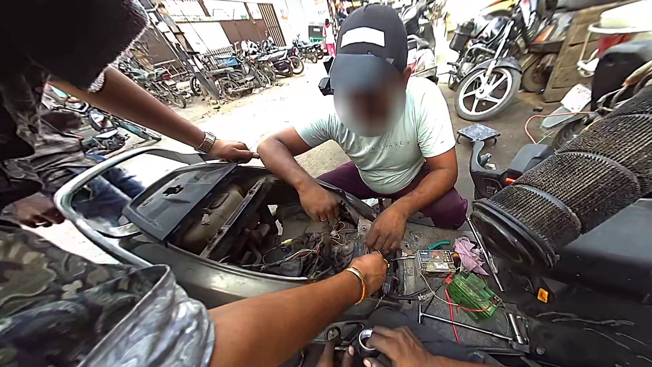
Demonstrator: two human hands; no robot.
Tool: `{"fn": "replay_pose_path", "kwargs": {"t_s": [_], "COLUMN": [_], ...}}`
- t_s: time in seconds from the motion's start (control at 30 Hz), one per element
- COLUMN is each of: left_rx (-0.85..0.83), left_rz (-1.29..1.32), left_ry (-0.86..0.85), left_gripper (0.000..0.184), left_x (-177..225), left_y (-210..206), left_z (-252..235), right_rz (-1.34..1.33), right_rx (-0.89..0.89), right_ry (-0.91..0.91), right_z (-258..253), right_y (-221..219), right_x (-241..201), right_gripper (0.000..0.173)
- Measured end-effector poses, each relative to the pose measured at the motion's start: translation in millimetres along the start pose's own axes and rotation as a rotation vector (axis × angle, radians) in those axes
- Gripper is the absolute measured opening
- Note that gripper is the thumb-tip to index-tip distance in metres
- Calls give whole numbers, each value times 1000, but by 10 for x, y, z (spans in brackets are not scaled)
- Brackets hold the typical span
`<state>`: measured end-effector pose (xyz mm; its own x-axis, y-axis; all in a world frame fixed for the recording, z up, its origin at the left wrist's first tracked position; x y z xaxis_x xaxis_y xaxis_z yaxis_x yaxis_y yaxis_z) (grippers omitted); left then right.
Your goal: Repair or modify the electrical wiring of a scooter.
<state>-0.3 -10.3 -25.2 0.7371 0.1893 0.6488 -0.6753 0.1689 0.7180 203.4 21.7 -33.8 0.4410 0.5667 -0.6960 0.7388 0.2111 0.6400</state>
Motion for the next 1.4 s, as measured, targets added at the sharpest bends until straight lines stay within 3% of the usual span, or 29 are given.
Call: {"fn": "replay_pose_path", "kwargs": {"t_s": [0.23,0.3,0.37,0.4,0.53,0.6,0.63,0.73,0.83,0.9,1.03,1.13,1.27,1.33,1.4], "left_rx": [22,16,-164,-166,-64,-9,-22,-98,-63,-24,118,147,80,-33,-9], "left_rz": [-18,-29,41,51,41,10,15,19,0,27,39,-2,10,14,-8], "left_ry": [-49,-42,116,114,-1,10,16,-34,-144,-159,-171,-122,-100,-23,-20], "left_gripper": [53,49,46,45,49,52,50,40,40,42,45,41,48,48,48], "left_x": [26,449,1132,1179,276,96,236,1251,1553,1445,727,427,-334,-310,-200], "left_y": [9,189,523,540,112,29,93,617,884,936,884,864,41,-34,-32], "left_z": [27,168,306,284,1,18,18,-50,-28,-86,-374,-432,-215,-152,-89], "right_rz": [-3,5,18,18,2,-1,1,4,-1,-5,-2,3,0,-1,-8], "right_rx": [-1,6,4,1,-5,-15,-20,-20,-24,-32,-45,-34,-25,-18,-20], "right_ry": [9,18,15,10,7,-3,-7,-7,-9,-12,-17,-14,-5,-1,-3], "right_z": [0,-3,-4,-3,-3,-7,-5,5,3,0,-2,-3,-7,-12,-10], "right_y": [-1,-5,1,5,10,15,16,2,-1,9,8,2,-4,0,3], "right_x": [1,10,3,-1,-6,-8,-11,-5,6,1,5,7,5,2,1], "right_gripper": [28,27,28,28,27,28,28,29,29,30,30,30,29,28,28]}}
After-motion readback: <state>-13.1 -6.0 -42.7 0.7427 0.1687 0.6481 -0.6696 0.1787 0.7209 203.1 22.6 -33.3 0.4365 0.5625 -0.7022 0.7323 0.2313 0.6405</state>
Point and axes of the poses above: each hand's wrist, its own z-axis away from the middle knuckle, its own y-axis out of the back of the hand, x = y × z, the point moved 3 cm from there along -z, towards the middle knuckle, and after that the axes turned 7 degrees about -y, right-handed, at the moved point
